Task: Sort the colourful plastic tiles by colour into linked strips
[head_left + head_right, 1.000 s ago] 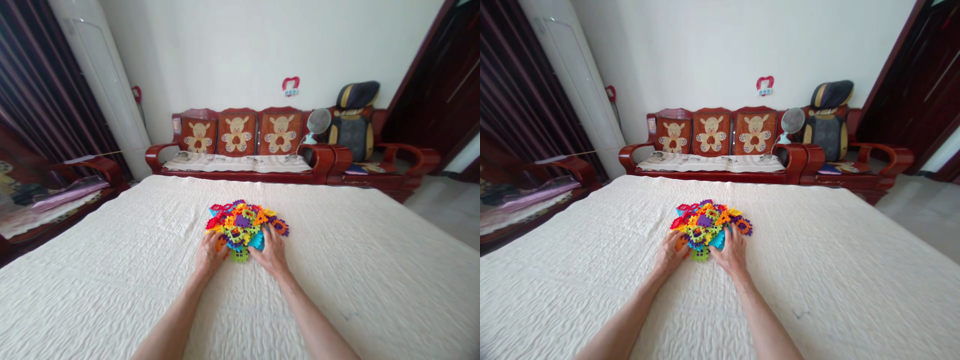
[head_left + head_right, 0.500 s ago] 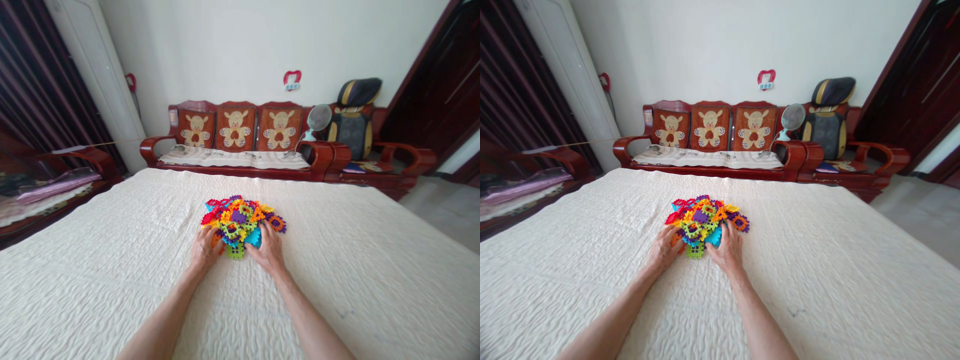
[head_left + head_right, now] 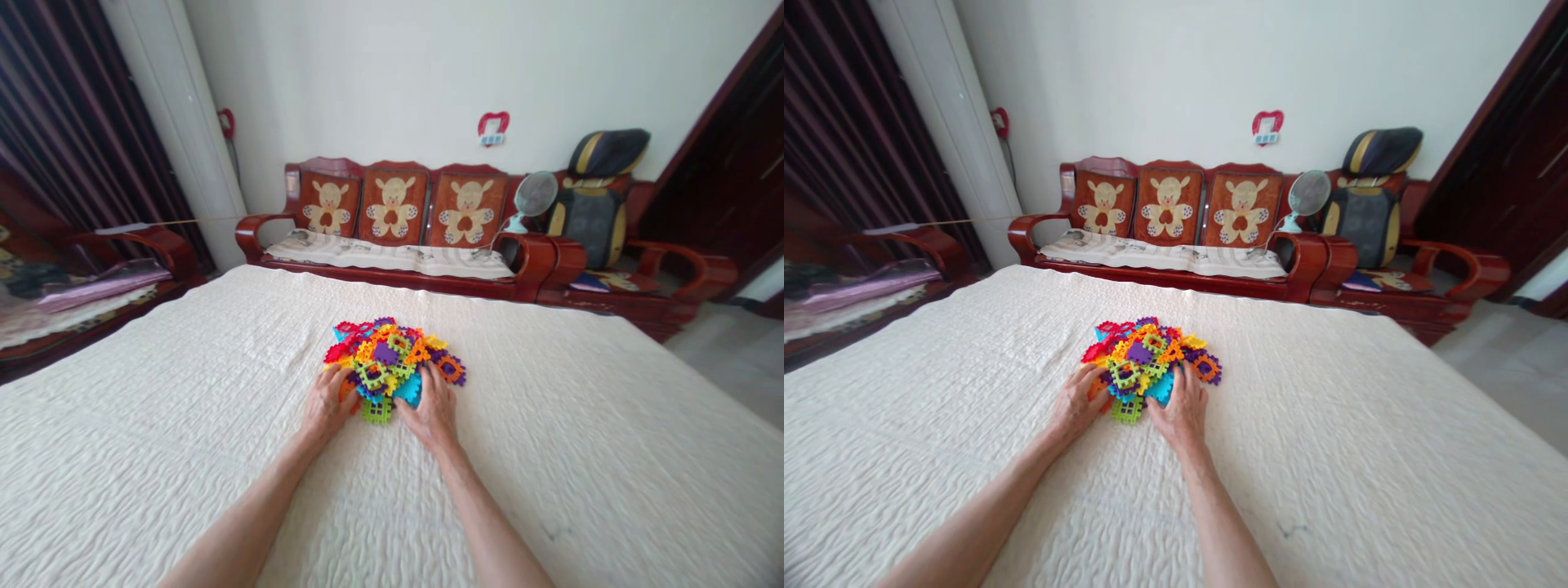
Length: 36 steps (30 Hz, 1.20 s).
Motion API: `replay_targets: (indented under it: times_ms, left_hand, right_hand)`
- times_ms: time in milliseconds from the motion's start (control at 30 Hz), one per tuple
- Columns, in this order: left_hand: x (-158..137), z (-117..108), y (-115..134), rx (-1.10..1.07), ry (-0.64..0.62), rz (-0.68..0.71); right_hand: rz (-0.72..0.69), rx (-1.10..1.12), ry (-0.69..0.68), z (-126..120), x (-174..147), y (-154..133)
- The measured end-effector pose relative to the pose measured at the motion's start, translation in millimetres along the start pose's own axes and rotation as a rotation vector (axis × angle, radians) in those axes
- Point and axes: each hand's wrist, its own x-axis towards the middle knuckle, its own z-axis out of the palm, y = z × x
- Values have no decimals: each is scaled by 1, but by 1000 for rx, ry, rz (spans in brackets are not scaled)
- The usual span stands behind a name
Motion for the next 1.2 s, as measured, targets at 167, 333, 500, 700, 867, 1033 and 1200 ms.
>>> replay_targets:
  times_ms: [167, 333, 500, 700, 867, 1033, 1200]
  left_hand:
    - [1, -2, 0, -40, 20, -8]
    - [2, -3, 2, -51, 7, -12]
    - [4, -2, 4, -106, 51, -30]
    - [6, 0, 2, -233, 127, -94]
    - [6, 2, -1, -297, 168, -124]
    - [4, 5, -4, -304, 183, -119]
    - [3, 3, -3, -315, 172, -117]
  right_hand:
    - [-39, 63, 35, 1, 0, 0]
    - [-76, 199, 140, 1, 3, 6]
    - [-56, 308, 248, -4, 2, 10]
    - [-258, 216, 239, -20, 5, -21]
    - [-303, 13, 29, -16, 36, -55]
    - [-222, -73, -42, -5, 49, -62]
    - [-242, -23, 19, 1, 31, -63]
